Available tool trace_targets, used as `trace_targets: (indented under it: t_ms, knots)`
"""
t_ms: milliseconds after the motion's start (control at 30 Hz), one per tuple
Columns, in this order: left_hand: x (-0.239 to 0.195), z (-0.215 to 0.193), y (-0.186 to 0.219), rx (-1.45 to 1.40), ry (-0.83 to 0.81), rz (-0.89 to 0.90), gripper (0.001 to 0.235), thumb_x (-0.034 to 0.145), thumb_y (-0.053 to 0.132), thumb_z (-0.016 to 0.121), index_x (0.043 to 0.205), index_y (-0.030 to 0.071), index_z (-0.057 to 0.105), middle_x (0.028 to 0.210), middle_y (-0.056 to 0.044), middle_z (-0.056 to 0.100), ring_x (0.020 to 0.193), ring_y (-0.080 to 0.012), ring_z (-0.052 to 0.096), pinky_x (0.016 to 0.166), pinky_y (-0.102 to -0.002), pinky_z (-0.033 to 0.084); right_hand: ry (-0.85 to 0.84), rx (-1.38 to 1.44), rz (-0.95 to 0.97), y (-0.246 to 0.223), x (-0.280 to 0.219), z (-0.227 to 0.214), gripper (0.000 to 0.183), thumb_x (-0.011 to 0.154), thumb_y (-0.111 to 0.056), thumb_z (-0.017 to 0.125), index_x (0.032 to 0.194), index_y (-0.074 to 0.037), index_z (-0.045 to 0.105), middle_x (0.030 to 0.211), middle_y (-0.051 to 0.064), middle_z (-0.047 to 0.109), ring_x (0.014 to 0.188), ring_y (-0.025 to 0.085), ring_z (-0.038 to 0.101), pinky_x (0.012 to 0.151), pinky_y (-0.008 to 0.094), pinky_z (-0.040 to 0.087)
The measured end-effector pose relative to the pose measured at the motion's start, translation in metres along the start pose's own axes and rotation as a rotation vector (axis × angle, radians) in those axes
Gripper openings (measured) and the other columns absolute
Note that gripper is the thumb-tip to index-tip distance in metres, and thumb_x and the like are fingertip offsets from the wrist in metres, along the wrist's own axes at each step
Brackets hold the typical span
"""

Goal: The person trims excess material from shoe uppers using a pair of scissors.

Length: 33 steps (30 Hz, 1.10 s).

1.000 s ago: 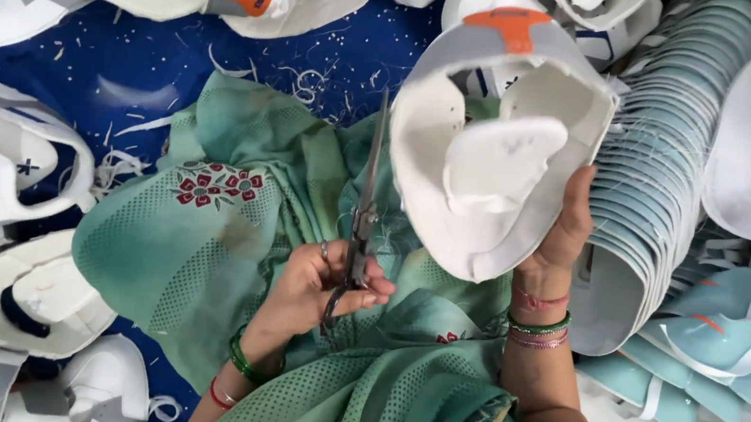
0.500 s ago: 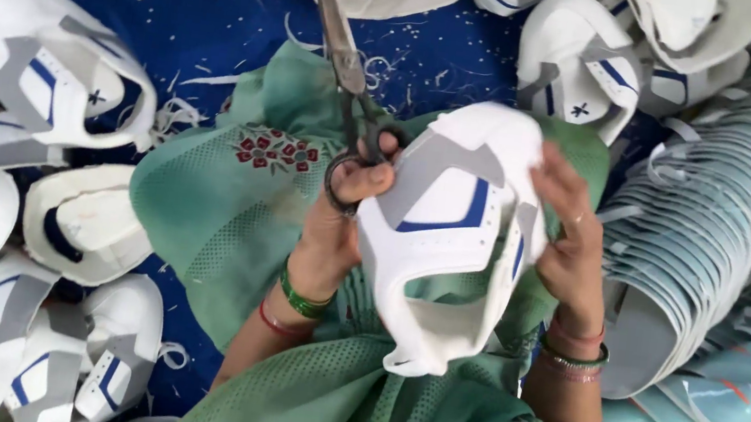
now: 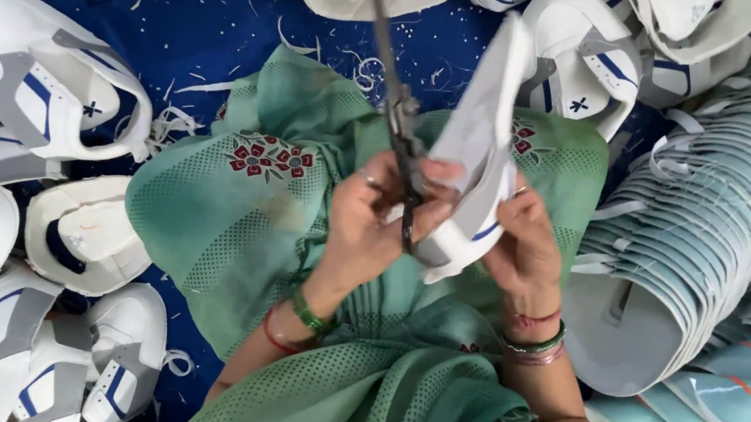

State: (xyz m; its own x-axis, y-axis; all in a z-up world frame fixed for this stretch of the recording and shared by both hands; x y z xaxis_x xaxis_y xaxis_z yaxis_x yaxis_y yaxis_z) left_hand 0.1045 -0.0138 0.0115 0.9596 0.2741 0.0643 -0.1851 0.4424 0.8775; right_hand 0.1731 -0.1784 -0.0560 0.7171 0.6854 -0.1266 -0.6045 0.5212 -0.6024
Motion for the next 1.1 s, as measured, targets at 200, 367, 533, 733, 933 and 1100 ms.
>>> trace_targets:
  t_ms: [200,367,533,733,933,1100]
  knots:
    - [-0.026,-0.02,0.024,0.45,-0.069,-0.006,0.043,0.084,-0.007,0.068,0.126,-0.001,0.06,0.133,-0.01,0.07,0.115,-0.0195,0.073,0.1,-0.033,0.058,0.139,-0.012,-0.245,-0.058,-0.003,0.003,0.053,0.1,-0.005,0.072,0.147,0.003,0.048,0.136,0.012,0.065,0.124,0.022,0.066,0.113,0.038,0.051]
    - [-0.057,-0.037,-0.01,0.861,-0.099,-0.233,0.05,0.071,0.008,0.078,0.12,0.004,0.067,0.099,-0.014,0.077,0.091,-0.0242,0.078,0.082,-0.034,0.06,0.15,-0.014,-0.308,-0.07,-0.008,-0.005,0.044,0.105,-0.003,0.068,0.144,0.0,0.049,0.134,0.012,0.066,0.124,0.022,0.067,0.115,0.039,0.052]
    - [-0.065,-0.03,-0.014,1.011,-0.177,-0.15,0.06,0.067,0.013,0.079,0.123,0.0,0.061,0.101,-0.022,0.071,0.094,-0.0412,0.069,0.079,-0.046,0.056,0.165,-0.02,-0.301,-0.069,-0.009,0.0,0.042,0.105,-0.002,0.065,0.144,-0.001,0.049,0.133,0.012,0.066,0.123,0.022,0.067,0.114,0.038,0.052]
    - [-0.078,-0.032,-0.028,1.043,-0.22,-0.118,0.051,0.076,0.009,0.074,0.123,-0.003,0.059,0.098,-0.023,0.071,0.086,-0.0411,0.068,0.073,-0.048,0.055,0.179,-0.105,-0.292,-0.074,-0.013,0.007,0.037,0.105,-0.001,0.064,0.14,-0.001,0.053,0.131,0.012,0.067,0.12,0.023,0.068,0.111,0.039,0.054]
    - [-0.088,-0.037,-0.042,0.869,-0.104,-0.364,0.023,0.082,0.003,0.071,0.106,0.002,0.071,0.09,-0.018,0.077,0.082,-0.0258,0.079,0.07,-0.034,0.059,0.212,-0.187,-0.346,-0.073,-0.015,0.002,0.033,0.106,0.003,0.062,0.137,-0.001,0.054,0.128,0.013,0.067,0.117,0.023,0.069,0.11,0.038,0.054]
    - [-0.069,-0.039,-0.025,0.463,0.018,-0.105,0.033,0.085,-0.001,0.077,0.115,0.001,0.065,0.112,-0.01,0.077,0.101,-0.0163,0.076,0.092,-0.031,0.061,0.244,-0.217,-0.353,-0.076,-0.017,0.003,0.036,0.104,0.003,0.061,0.138,-0.002,0.052,0.128,0.012,0.067,0.116,0.021,0.069,0.108,0.037,0.055]
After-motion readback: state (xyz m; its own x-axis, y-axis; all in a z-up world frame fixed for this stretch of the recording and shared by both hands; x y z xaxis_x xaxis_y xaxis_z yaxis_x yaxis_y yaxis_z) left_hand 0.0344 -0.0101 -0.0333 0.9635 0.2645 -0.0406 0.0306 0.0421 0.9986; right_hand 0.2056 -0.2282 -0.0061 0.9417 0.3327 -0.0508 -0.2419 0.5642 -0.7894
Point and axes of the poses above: each hand's wrist, its own x-axis towards the middle knuckle, its own z-axis out of the palm, y = z × x, the point moved 8 cm from there along x, towards the middle knuckle
